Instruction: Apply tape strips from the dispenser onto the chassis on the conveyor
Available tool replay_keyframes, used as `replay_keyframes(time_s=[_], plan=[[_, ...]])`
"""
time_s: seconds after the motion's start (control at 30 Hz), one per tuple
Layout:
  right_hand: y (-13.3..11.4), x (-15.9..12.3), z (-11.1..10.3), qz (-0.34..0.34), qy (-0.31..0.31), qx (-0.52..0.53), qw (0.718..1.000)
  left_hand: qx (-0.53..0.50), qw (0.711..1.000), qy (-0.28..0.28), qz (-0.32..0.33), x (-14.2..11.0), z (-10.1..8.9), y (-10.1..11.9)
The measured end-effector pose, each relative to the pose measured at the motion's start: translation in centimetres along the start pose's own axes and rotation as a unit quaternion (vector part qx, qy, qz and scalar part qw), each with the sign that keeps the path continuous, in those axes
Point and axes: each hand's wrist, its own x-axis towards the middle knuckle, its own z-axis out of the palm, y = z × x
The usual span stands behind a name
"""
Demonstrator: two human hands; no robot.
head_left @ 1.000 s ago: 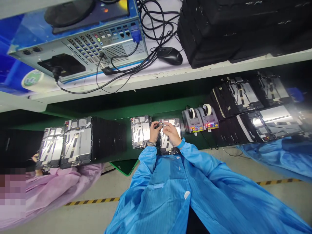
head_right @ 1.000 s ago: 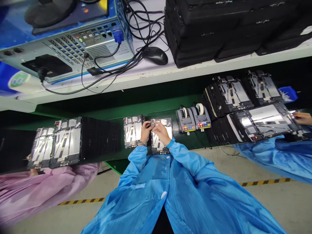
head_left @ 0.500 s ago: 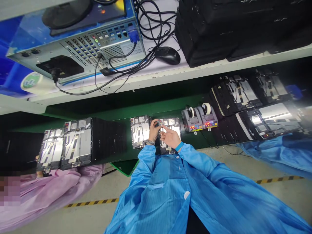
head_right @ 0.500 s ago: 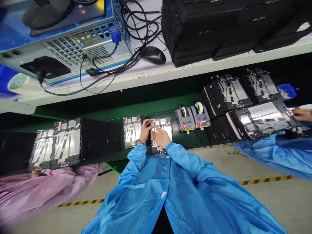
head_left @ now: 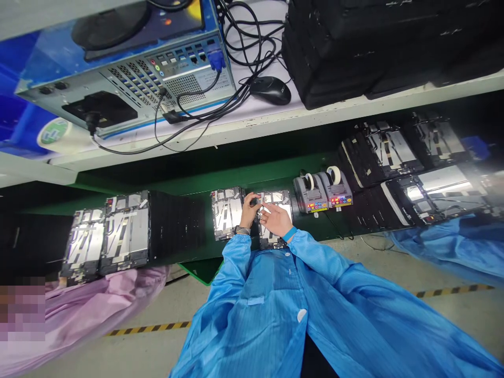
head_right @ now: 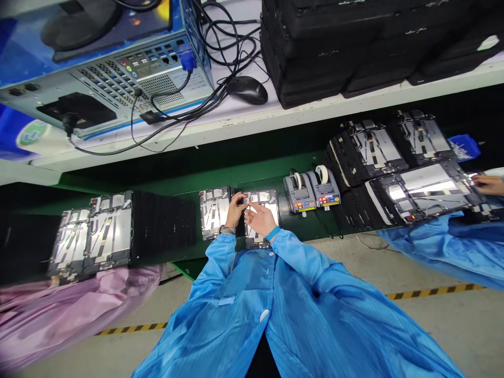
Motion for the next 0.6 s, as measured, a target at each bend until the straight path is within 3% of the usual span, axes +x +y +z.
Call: replay_keyframes(time_s=[0.23,0.6], plan=[[0.22,0.21,0.0,-0.008,0.019,-0.009,1.0,0.057,0.998,-0.027,0.014,-0.34,-0.47,0.79],[0.34,0.42,0.33,-0.01,0.03,0.035,0.999,0.115,0.991,-0.009,0.063,-0.19,-0.47,0.29]])
